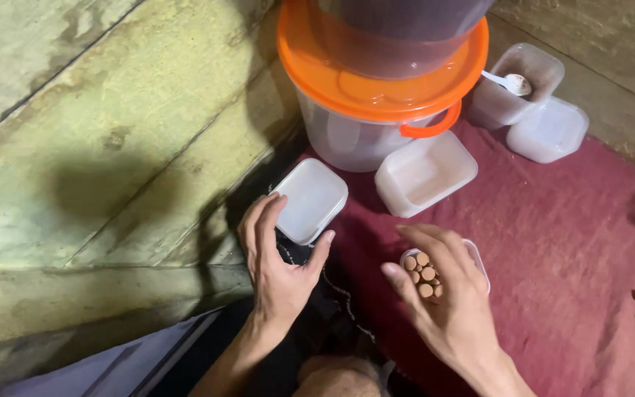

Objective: Packaging incense cones into small plastic containers

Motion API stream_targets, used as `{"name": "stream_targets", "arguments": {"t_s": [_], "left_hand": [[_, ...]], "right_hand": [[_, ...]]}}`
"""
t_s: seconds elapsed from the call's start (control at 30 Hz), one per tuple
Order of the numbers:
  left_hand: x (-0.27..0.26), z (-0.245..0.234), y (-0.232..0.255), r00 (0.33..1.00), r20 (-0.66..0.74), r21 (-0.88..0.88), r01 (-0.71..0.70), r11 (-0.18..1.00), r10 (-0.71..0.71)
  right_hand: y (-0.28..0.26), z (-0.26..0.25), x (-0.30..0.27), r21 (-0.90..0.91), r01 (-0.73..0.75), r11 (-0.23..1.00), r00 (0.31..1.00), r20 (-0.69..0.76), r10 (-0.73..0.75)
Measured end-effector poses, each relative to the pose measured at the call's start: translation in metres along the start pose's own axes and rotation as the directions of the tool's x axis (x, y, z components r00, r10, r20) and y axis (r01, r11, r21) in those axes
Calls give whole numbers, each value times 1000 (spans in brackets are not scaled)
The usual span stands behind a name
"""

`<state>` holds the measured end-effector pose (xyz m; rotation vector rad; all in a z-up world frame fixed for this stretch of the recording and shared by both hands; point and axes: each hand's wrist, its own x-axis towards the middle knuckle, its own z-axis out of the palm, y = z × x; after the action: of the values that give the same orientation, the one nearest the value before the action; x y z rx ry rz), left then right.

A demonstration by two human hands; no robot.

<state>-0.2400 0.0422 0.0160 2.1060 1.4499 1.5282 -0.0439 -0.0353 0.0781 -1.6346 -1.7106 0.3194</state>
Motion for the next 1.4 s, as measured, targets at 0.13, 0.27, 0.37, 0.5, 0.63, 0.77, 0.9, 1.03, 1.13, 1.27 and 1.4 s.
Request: {"name": "stream_targets", "arguments": {"t_s": [0.13,0.27,0.37,0.5,0.63,0.77,0.9,1.03,1.13,1.27,1.4], "left_hand": [[-14,-1,-25,991,83,-23,106,994,-103],[-17,-1,-34,978,141,-65,167,984,-157],[-14,0,-32,973,146,-112,197,974,-181],[-9,0,-31,978,111,-138,193,971,-179],[0,-4,-26,983,92,-177,173,969,-159],[-2,-6,-27,959,138,-223,273,936,-246],[-6,-3,-28,970,109,-203,234,951,-216],[-9,0,-32,991,51,-157,132,979,-126],[-6,1,-35,996,19,-73,92,993,-91],[-7,2,-39,1000,18,-10,-7,1000,7],[-7,2,-37,999,30,46,-17,999,15]], "right_hand": [[-23,25,33,147,26,989,993,113,-43],[-14,64,59,147,-2,989,996,90,-12],[-4,83,64,128,-57,990,995,94,45],[-5,87,64,159,-101,982,989,125,82],[-8,84,68,170,-57,984,996,81,44],[-7,90,66,196,-129,972,991,44,123],[2,94,67,156,-217,964,976,65,209],[-2,95,62,97,-202,975,979,39,199],[-1,99,64,79,-158,984,987,1,158],[3,105,64,61,-26,998,996,-83,31],[5,111,61,-8,-31,1000,993,-112,29]]}}
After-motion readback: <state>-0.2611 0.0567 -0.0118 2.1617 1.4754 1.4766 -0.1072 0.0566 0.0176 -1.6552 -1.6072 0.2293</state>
